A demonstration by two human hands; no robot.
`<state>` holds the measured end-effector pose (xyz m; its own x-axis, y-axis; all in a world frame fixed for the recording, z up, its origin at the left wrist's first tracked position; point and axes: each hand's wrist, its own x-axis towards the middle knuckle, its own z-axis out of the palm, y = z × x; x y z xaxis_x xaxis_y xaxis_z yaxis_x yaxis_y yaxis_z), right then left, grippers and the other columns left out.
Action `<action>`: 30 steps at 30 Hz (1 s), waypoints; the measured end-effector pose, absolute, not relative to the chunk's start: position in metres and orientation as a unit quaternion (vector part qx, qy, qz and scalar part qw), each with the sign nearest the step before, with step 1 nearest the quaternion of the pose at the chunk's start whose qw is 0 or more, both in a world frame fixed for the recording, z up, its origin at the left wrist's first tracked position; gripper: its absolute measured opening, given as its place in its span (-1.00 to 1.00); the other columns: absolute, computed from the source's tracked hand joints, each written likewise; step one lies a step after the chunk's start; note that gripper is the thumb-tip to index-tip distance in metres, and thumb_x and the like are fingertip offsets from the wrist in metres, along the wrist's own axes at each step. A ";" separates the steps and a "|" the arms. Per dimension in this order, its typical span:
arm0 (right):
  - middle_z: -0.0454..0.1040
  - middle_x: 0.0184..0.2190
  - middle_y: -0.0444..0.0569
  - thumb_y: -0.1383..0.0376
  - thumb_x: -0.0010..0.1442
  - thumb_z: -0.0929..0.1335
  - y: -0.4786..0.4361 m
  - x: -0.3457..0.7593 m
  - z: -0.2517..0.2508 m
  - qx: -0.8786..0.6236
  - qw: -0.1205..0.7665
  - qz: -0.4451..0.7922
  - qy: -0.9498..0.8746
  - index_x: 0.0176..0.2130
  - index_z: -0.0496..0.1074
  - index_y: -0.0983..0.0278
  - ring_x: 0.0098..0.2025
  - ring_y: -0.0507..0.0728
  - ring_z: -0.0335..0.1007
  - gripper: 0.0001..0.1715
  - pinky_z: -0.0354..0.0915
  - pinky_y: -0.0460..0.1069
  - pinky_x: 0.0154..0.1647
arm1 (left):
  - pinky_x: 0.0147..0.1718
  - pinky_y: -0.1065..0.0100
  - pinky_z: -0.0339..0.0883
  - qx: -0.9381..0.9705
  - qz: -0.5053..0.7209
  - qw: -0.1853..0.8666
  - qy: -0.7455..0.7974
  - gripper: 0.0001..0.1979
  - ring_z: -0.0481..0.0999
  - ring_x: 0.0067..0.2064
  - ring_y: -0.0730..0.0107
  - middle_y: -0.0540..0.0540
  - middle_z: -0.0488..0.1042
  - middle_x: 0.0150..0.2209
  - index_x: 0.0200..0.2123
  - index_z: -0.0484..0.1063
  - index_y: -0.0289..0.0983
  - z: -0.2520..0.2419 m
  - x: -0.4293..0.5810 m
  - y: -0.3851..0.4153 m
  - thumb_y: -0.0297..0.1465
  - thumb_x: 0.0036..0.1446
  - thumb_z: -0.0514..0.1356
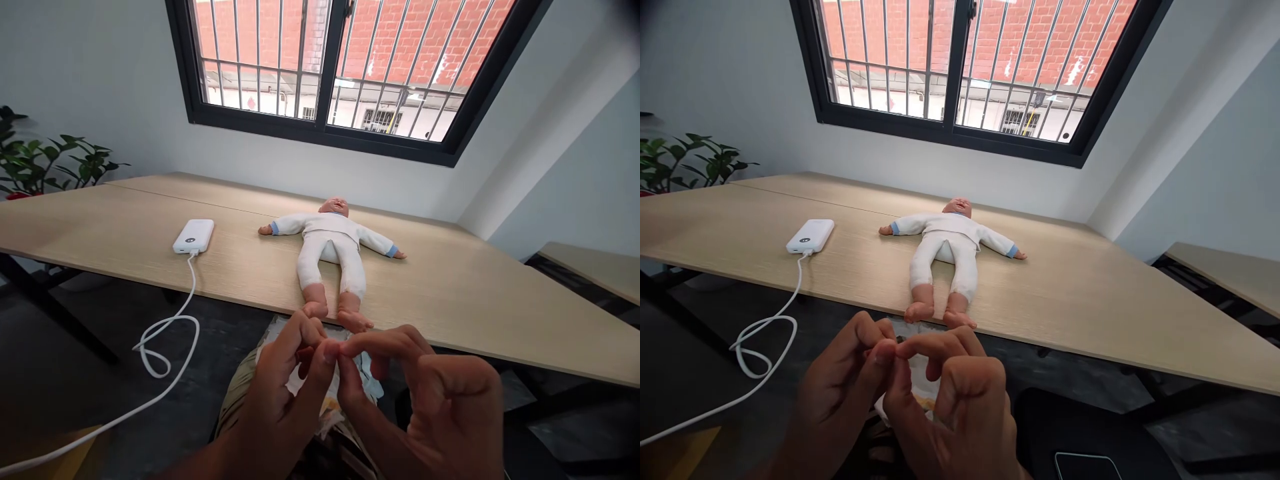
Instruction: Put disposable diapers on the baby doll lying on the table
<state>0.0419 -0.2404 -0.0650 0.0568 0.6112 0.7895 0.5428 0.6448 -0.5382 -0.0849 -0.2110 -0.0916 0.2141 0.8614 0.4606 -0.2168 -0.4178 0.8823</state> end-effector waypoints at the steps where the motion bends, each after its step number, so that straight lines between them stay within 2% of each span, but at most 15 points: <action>1: 0.50 -0.48 -0.18 0.54 0.06 0.40 -0.240 0.040 -0.065 -0.420 0.592 0.014 -0.688 -0.53 -0.03 0.23 -0.47 -0.01 0.40 -0.48 0.46 -0.04 -0.31 | -0.55 0.55 0.12 0.622 0.570 0.468 0.262 -0.73 0.13 -0.53 0.58 0.08 0.18 -0.50 -0.46 0.21 -0.25 -0.091 -0.084 -0.211 -0.35 0.33 0.06; 4: 0.50 -0.46 -0.21 0.56 0.06 0.40 -0.240 0.035 -0.067 -0.421 0.587 -0.008 -0.691 -0.55 -0.04 0.26 -0.48 -0.04 0.35 -0.47 0.41 -0.10 -0.40 | -0.54 0.55 0.15 0.618 0.568 0.480 0.255 -0.72 0.15 -0.51 0.57 0.07 0.18 -0.49 -0.47 0.20 -0.24 -0.089 -0.083 -0.211 -0.36 0.34 0.04; 8: 0.49 -0.43 -0.22 0.58 0.08 0.37 -0.236 0.035 -0.071 -0.408 0.598 -0.020 -0.690 -0.55 -0.06 0.28 -0.43 -0.03 0.35 -0.48 0.37 -0.09 -0.37 | -0.54 0.56 0.15 0.598 0.554 0.524 0.249 -0.70 0.14 -0.51 0.57 0.07 0.17 -0.50 -0.47 0.21 -0.25 -0.088 -0.082 -0.212 -0.29 0.32 0.08; 13: 0.48 -0.40 -0.16 0.58 0.05 0.39 -0.222 0.053 -0.069 -0.409 0.648 -0.016 -0.642 -0.48 -0.07 0.22 -0.43 -0.03 0.31 -0.45 0.26 -0.10 -0.44 | -0.65 0.58 -0.03 0.531 0.489 0.651 0.236 -0.61 0.00 -0.59 0.64 0.12 0.06 -0.57 -0.45 0.17 -0.25 -0.091 -0.085 -0.213 -0.10 0.25 0.13; 17: 0.46 -0.39 -0.18 0.56 0.04 0.40 -0.218 0.061 -0.072 -0.410 0.682 0.031 -0.605 -0.38 -0.03 0.18 -0.41 -0.01 0.29 -0.46 0.23 -0.09 -0.41 | -0.67 0.60 -0.11 0.459 0.459 0.729 0.217 -0.58 -0.05 -0.60 0.67 0.14 0.03 -0.57 -0.45 0.14 -0.24 -0.088 -0.086 -0.210 -0.07 0.19 0.20; 24: 0.45 -0.36 -0.17 0.52 0.10 0.39 -0.224 0.066 -0.083 -0.421 0.657 0.113 -0.615 -0.34 -0.01 0.17 -0.36 0.00 0.31 -0.52 0.29 -0.06 -0.31 | -0.70 0.61 -0.12 0.448 0.455 0.751 0.168 -0.59 -0.06 -0.63 0.68 0.14 0.03 -0.58 -0.47 0.15 -0.26 -0.087 -0.085 -0.209 -0.10 0.23 0.18; 30: 0.44 -0.35 -0.14 0.50 0.12 0.39 -0.230 0.072 -0.080 -0.420 0.648 0.141 -0.619 -0.35 0.02 0.18 -0.35 0.01 0.33 -0.55 0.30 -0.09 -0.34 | -0.70 0.60 -0.14 0.443 0.452 0.759 0.156 -0.60 -0.05 -0.64 0.70 0.14 0.05 -0.58 -0.46 0.14 -0.26 -0.088 -0.084 -0.209 -0.11 0.25 0.16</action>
